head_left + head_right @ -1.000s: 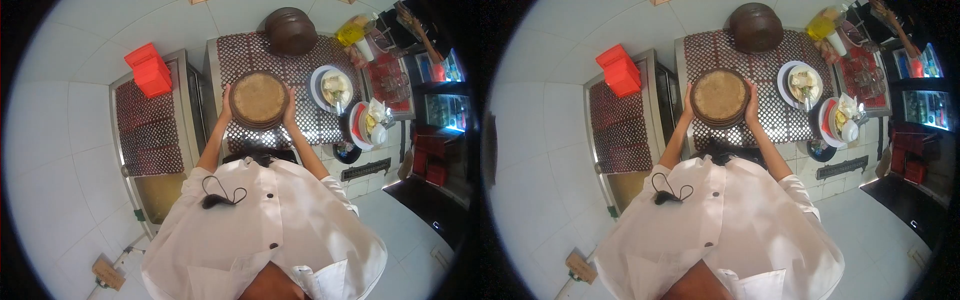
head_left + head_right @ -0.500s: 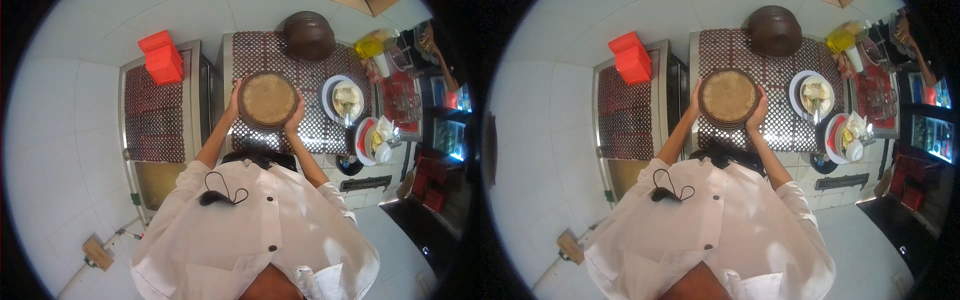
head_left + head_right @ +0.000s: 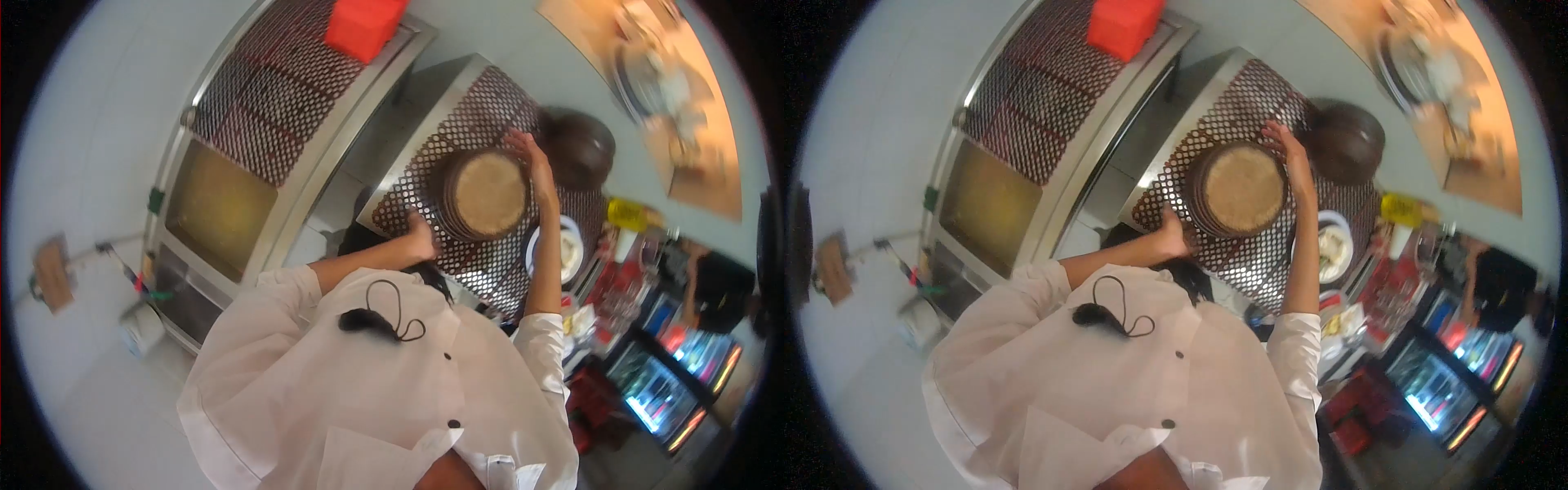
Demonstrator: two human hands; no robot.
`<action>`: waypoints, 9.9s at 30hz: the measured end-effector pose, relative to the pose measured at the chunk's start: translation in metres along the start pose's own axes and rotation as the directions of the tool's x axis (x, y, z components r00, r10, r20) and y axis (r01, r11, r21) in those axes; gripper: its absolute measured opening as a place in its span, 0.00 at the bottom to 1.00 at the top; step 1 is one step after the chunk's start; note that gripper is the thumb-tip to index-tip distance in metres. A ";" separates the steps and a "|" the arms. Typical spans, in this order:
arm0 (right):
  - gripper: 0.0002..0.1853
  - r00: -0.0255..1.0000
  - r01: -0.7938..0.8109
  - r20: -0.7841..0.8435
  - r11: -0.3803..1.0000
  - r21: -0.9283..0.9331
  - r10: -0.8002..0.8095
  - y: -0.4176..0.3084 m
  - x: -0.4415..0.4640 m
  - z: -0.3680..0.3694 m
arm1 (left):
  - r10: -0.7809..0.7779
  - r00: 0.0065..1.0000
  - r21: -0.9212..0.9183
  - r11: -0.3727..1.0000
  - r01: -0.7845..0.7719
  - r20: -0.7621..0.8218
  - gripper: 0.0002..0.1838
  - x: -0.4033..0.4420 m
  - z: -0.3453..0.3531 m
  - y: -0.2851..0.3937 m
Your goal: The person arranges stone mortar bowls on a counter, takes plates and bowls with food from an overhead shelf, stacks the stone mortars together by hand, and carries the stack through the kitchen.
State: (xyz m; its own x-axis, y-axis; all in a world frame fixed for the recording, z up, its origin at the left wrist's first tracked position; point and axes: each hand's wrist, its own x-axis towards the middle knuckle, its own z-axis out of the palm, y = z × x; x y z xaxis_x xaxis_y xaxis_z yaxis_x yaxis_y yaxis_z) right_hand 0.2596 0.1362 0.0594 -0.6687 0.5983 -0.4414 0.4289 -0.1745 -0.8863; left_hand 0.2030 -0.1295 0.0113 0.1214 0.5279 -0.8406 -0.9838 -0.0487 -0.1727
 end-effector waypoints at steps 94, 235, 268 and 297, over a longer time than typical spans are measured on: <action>0.34 0.960 0.164 -0.263 0.563 0.810 0.099 0.162 -0.026 0.045 | 0.233 0.722 0.579 0.462 -0.672 0.652 0.36 0.098 0.024 0.097; 0.39 0.505 0.389 -0.232 0.459 -0.799 -0.831 0.015 -0.131 -0.130 | -0.501 0.157 -0.210 -0.600 -0.772 0.851 0.50 0.093 0.277 0.054; 0.39 0.735 0.209 -0.108 0.376 -0.903 -0.669 0.166 -0.377 0.058 | -0.329 0.117 -0.117 -0.611 -0.783 0.937 0.42 0.032 -0.095 -0.049; 0.25 0.636 0.260 -0.027 0.246 -0.934 -0.772 0.315 -0.355 0.032 | -0.145 0.318 0.040 -0.860 -0.510 0.937 0.45 0.009 -0.124 -0.115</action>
State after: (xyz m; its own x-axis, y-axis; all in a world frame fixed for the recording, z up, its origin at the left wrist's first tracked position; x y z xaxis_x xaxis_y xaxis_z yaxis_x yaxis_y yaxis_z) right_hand 0.6127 -0.1564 -0.0672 -0.7398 0.5358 0.4069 0.4990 0.8427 -0.2023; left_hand 0.3337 -0.2247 -0.0402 0.0574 0.9694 0.2388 0.7784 -0.1932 0.5973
